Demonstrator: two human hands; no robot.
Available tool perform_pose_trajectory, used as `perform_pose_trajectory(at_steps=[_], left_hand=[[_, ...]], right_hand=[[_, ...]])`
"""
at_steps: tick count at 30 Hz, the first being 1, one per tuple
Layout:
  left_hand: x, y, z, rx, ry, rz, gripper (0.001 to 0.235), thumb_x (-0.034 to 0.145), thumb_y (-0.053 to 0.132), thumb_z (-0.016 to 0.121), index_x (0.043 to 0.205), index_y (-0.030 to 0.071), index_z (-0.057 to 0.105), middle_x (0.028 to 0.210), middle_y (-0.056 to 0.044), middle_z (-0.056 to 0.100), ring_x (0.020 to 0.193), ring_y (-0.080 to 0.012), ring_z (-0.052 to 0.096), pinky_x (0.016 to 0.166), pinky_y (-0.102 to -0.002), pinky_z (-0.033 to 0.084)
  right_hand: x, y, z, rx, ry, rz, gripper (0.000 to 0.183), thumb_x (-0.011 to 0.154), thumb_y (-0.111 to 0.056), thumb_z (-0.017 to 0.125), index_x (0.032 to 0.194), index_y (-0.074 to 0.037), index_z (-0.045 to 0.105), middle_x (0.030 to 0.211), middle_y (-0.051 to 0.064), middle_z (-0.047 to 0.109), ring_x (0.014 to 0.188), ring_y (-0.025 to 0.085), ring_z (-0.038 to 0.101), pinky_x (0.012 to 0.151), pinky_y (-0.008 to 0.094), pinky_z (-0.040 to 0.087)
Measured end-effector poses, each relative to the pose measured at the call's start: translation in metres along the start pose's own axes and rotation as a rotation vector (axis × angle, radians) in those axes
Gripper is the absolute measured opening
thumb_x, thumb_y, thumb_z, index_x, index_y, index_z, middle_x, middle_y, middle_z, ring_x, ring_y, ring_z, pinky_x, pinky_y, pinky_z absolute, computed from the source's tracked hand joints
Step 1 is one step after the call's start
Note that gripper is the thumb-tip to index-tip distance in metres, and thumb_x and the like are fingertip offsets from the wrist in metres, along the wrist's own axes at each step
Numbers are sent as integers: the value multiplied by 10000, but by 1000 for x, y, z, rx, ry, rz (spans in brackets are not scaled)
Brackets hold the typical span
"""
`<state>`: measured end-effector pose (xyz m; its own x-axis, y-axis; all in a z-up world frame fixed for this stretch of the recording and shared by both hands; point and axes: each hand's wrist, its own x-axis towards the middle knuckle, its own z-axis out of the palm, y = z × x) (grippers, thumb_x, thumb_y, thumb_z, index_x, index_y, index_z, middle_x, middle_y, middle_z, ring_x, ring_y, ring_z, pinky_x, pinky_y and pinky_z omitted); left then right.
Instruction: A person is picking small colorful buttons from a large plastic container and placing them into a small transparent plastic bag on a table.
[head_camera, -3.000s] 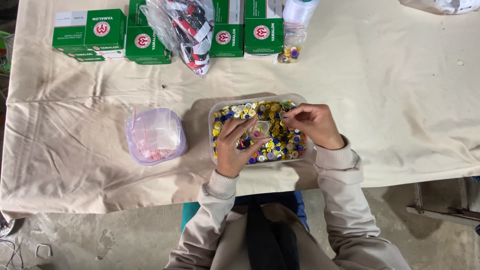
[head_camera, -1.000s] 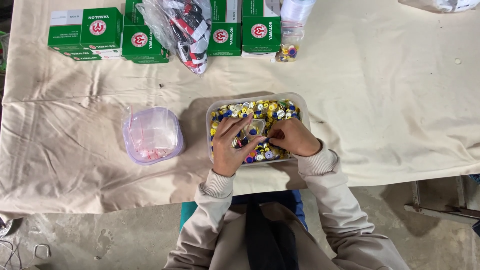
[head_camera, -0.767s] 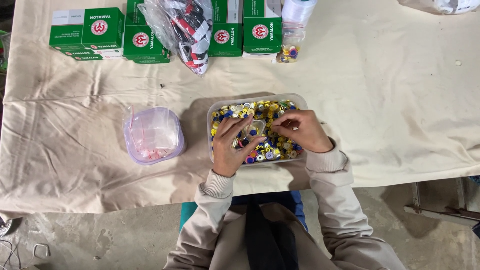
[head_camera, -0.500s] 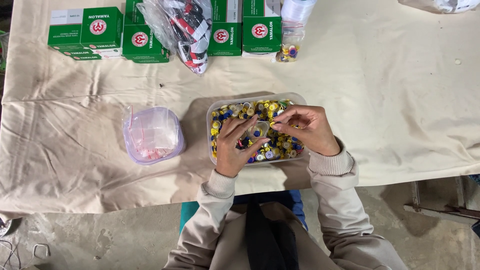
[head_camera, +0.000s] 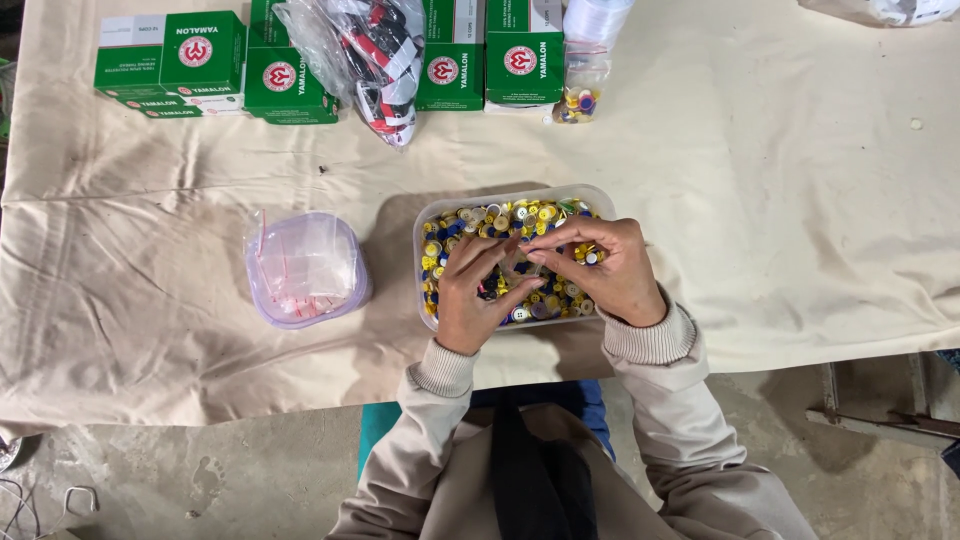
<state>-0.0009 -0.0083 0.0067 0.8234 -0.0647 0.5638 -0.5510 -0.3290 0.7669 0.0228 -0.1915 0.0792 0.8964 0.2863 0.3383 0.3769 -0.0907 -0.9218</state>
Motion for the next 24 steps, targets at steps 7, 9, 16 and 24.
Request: perform_pose_trajectory(at_steps=[7, 9, 16, 24], left_hand=[[-2, -2, 1, -24, 5, 2, 456, 823, 176, 907, 1195, -21, 732, 992, -138, 723, 970, -343, 687, 795, -435, 604], [-3, -5, 1, -25, 9, 5, 447, 831, 188, 903, 1194, -12, 734, 985, -131, 724, 974, -337, 690, 797, -435, 598], [-4, -4, 1, -18, 14, 4, 449, 832, 183, 902, 1196, -16, 730, 999, -144, 721, 987, -366, 683, 795, -462, 606], [-2, -1, 7, 92, 78, 44, 439, 808, 90, 870, 1217, 0, 737, 1032, -125, 716, 1014, -333, 672, 828, -430, 608]], right_hand=[[2, -10, 0, -43, 3, -71, 124, 879, 23, 767, 995, -18, 783, 802, 136, 773, 672, 129, 647, 570, 261, 499], [5, -16, 1, -97, -6, -97, 118, 917, 35, 723, 1017, -9, 766, 793, 143, 770, 641, 142, 603, 585, 275, 496], [3, -8, -4, -168, -32, -126, 176, 906, 23, 729, 1068, -38, 759, 928, 140, 797, 761, 189, 657, 695, 312, 498], [6, -11, -1, -305, -232, -104, 196, 850, -155, 811, 877, 20, 726, 1139, 276, 717, 1098, 459, 669, 910, 596, 530]])
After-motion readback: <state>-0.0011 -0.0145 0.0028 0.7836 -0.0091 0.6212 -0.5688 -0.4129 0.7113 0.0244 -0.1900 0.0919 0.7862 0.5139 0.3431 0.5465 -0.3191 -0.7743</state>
